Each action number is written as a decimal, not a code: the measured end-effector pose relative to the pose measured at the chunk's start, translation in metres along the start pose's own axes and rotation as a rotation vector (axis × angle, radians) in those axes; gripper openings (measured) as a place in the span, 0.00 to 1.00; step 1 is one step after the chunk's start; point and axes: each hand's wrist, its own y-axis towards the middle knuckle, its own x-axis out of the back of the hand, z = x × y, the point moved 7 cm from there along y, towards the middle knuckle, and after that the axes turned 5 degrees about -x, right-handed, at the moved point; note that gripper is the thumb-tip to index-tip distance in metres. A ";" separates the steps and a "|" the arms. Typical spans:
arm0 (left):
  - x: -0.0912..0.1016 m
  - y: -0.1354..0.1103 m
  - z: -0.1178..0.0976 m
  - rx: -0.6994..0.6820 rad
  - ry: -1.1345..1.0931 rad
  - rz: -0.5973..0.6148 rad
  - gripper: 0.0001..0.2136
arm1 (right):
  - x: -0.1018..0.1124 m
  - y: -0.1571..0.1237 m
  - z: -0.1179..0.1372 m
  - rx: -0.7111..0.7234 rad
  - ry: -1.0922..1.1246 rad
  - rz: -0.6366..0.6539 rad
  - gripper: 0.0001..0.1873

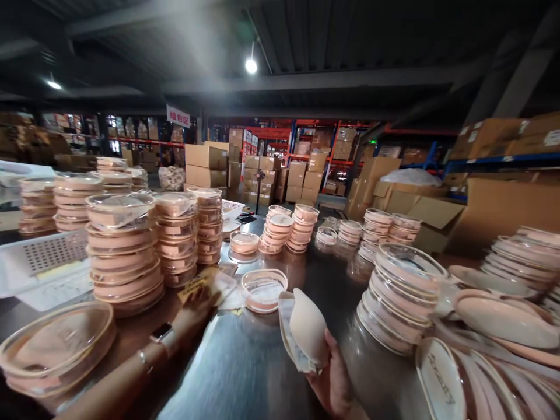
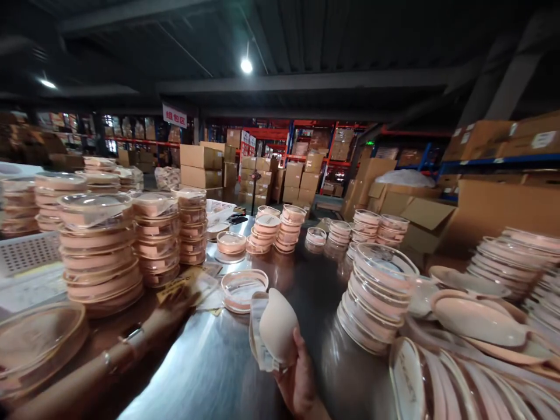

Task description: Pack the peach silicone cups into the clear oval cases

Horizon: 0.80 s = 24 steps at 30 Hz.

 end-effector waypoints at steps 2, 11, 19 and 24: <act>0.001 0.030 0.005 -0.018 -0.035 0.018 0.16 | -0.003 0.000 -0.001 -0.001 0.004 0.031 0.32; -0.014 0.065 -0.091 -0.078 -0.435 0.010 0.26 | -0.003 -0.001 0.003 0.101 -0.073 0.086 0.26; -0.052 -0.016 -0.194 0.218 -1.146 0.278 0.35 | -0.016 -0.005 0.013 0.315 -0.412 0.162 0.30; -0.063 -0.022 -0.179 0.413 -1.224 0.310 0.47 | -0.002 0.005 -0.006 0.252 -0.771 0.042 0.57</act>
